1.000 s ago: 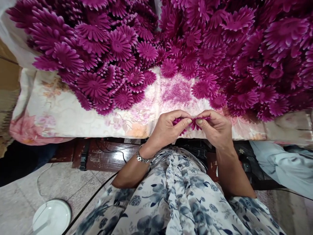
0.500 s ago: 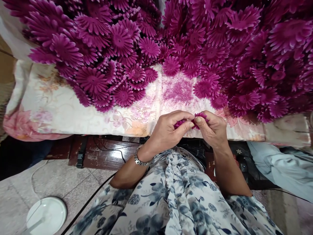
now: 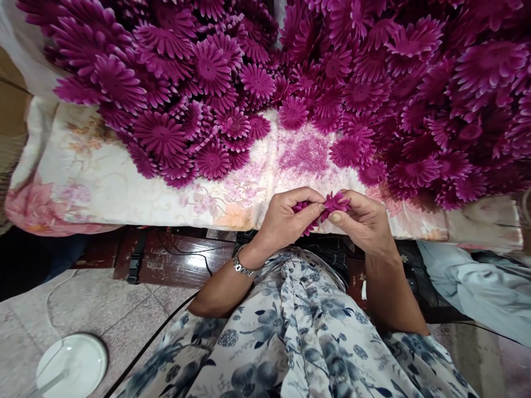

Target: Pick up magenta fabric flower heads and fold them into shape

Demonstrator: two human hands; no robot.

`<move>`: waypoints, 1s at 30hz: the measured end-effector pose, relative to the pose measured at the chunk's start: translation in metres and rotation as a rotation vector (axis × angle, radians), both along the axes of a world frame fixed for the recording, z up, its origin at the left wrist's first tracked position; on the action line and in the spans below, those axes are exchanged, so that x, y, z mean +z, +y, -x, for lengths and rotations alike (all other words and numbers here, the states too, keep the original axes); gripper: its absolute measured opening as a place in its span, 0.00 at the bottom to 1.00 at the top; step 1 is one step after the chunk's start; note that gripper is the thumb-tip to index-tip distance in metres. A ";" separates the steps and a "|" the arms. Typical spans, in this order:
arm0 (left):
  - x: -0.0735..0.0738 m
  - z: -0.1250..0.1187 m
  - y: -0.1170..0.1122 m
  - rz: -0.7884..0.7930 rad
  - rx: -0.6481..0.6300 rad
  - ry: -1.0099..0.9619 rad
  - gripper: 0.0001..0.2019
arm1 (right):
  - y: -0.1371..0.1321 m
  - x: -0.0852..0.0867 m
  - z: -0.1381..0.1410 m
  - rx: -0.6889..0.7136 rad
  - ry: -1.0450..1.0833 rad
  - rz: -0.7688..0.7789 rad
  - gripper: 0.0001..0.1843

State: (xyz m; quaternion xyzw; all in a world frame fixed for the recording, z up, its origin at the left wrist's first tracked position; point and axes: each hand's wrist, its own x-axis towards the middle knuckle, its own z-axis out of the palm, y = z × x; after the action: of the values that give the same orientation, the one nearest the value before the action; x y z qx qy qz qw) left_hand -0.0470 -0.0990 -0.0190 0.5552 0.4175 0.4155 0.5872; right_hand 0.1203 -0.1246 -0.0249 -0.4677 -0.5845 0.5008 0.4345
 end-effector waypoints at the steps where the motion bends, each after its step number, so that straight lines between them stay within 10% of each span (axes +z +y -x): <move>1: -0.001 0.000 0.000 0.017 0.015 -0.038 0.03 | 0.000 0.000 0.000 -0.011 0.016 -0.012 0.05; 20: -0.001 -0.001 -0.009 0.089 0.183 -0.152 0.02 | -0.003 -0.014 0.022 -0.344 0.196 -0.194 0.08; 30: -0.005 0.021 0.002 -0.015 0.369 -0.016 0.02 | -0.005 0.004 -0.006 -0.302 0.111 -0.009 0.16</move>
State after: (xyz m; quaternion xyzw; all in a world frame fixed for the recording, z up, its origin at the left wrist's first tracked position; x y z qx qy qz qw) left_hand -0.0679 -0.0968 -0.0245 0.4704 0.5043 0.5236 0.5002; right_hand 0.1259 -0.1293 -0.0205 -0.5200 -0.4848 0.4524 0.5385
